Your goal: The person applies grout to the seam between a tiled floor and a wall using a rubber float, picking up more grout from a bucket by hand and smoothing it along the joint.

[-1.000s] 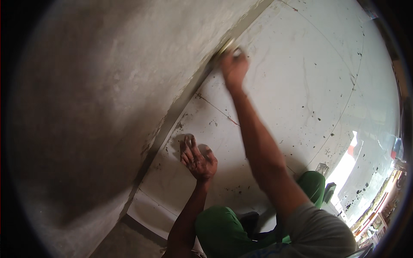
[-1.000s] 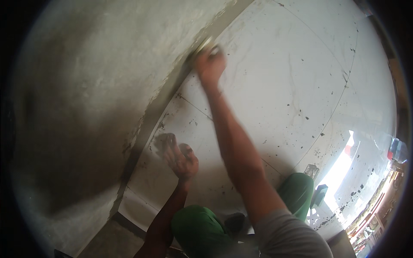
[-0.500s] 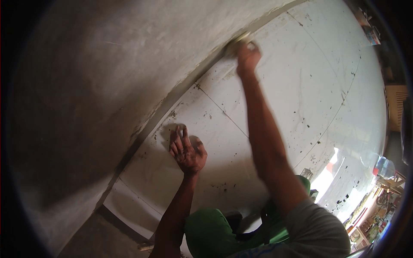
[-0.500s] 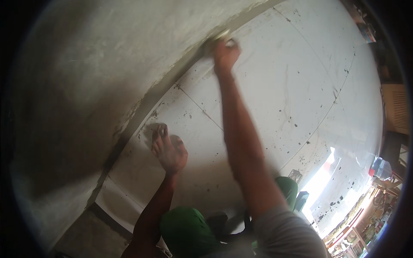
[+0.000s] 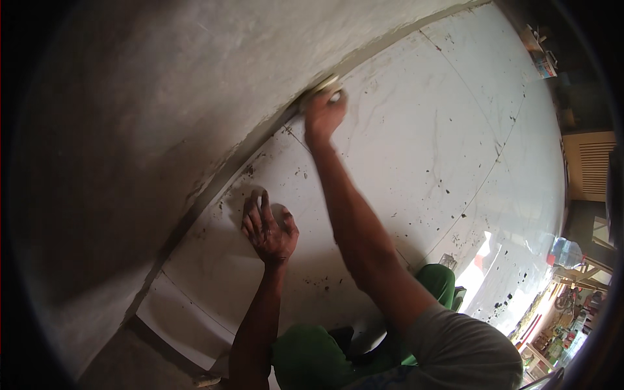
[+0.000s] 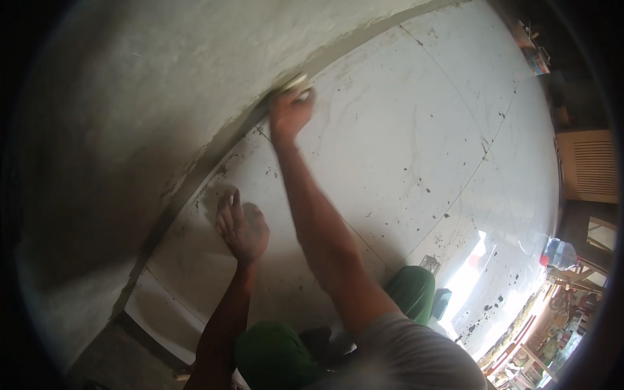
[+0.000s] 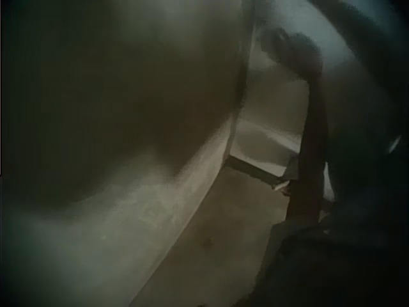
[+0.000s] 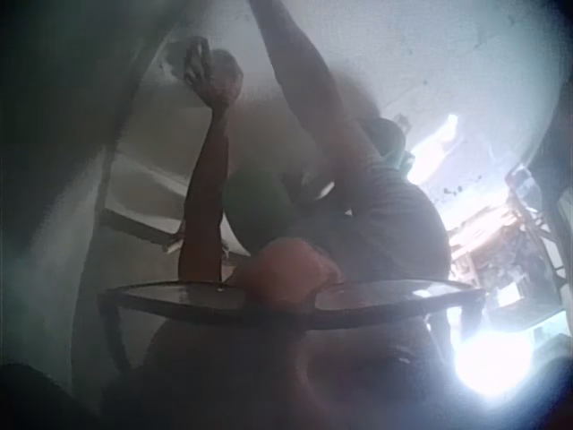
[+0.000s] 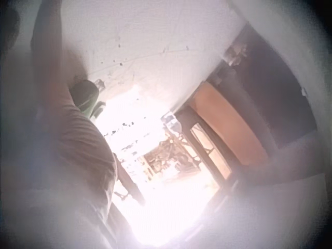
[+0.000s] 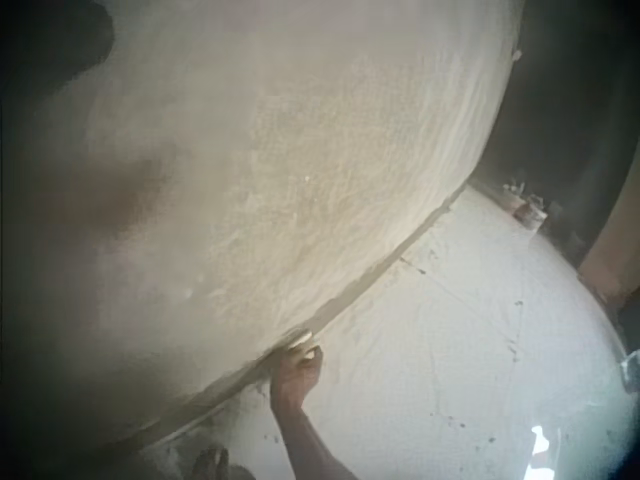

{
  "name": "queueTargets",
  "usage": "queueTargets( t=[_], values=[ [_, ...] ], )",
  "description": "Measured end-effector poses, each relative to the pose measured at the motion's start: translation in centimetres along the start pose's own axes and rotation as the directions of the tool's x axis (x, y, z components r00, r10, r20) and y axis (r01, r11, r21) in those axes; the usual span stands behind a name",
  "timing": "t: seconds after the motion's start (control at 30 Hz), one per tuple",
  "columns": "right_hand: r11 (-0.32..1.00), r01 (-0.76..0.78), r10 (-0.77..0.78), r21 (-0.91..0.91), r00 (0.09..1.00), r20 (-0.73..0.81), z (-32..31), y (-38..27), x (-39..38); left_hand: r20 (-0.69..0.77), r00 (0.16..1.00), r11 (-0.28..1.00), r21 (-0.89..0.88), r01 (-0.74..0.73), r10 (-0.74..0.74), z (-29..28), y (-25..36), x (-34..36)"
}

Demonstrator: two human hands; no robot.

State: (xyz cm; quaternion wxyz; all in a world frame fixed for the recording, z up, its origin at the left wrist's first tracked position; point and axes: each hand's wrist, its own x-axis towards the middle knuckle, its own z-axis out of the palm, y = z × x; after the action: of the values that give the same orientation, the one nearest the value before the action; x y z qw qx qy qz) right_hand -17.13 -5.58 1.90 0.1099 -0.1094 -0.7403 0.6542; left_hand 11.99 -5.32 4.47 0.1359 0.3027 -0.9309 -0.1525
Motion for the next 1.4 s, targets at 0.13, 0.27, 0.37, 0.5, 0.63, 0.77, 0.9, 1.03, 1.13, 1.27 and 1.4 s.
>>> queueTargets(
  t=[0.13, 0.27, 0.37, 0.5, 0.63, 0.77, 0.9, 1.03, 1.13, 1.27, 1.4],
  values=[
    [0.996, -0.078, 0.084, -0.052, 0.989, 0.119, 3.2, -5.4, -12.6, -0.031, 0.999, 0.993, 0.116, 0.023, -0.02, -1.9, -4.1, -0.4],
    [0.917, 0.394, -0.397, -0.061, 0.916, -0.063, 0.7, -4.2, -2.2, -0.025, 1.0, 0.999, 0.052, -0.001, 0.003, -1.0, -2.2, -0.4],
    [0.998, 0.062, -0.061, -0.031, 0.997, 0.052, -0.3, -0.9, 0.7, 0.001, 1.0, 1.0, 0.001, 0.012, -0.012, -0.3, -0.7, -0.1],
    [0.997, 0.064, -0.057, -0.044, 0.989, 0.134, 2.5, -5.3, -9.7, 0.003, 0.999, 0.991, 0.122, 0.047, -0.047, -2.0, -4.0, -0.4],
    [0.978, 0.013, -0.027, 0.208, 0.998, 0.065, -0.1, -4.3, 4.7, -0.047, 0.998, 0.998, 0.059, -0.027, 0.03, -0.4, -2.0, 0.2],
    [0.981, 0.118, -0.12, -0.156, 0.993, -0.003, 1.2, 2.5, -0.4, -0.024, 1.0, 0.999, 0.037, -0.01, 0.011, 0.4, -0.9, 0.1],
    [0.993, -0.006, -0.019, 0.12, 0.978, 0.209, 2.5, -4.1, -8.8, -0.032, 0.999, 0.991, 0.129, 0.046, -0.042, -1.9, -3.8, 0.0],
    [0.913, -0.019, -0.075, 0.406, 0.974, 0.214, -0.7, -6.6, 0.4, -0.036, 0.999, 0.998, 0.068, 0.009, -0.006, -1.0, -1.5, 0.8],
    [0.928, -0.351, 0.289, 0.124, 0.89, 0.354, -1.4, -4.1, -4.1, -0.135, 0.991, 0.998, 0.056, 0.027, -0.019, -0.4, -2.6, 0.1],
    [0.88, -0.476, 0.377, 0.004, 0.702, 0.604, -10.1, -6.7, -14.9, -0.218, 0.967, 0.991, 0.005, 0.133, -0.129, -0.9, -3.4, 0.1],
    [0.845, -0.535, 0.466, -0.016, 0.721, 0.513, -19.3, -6.2, -19.3, -0.204, 0.967, 0.987, 0.025, 0.16, -0.152, -0.8, -3.4, 0.0]
  ],
)
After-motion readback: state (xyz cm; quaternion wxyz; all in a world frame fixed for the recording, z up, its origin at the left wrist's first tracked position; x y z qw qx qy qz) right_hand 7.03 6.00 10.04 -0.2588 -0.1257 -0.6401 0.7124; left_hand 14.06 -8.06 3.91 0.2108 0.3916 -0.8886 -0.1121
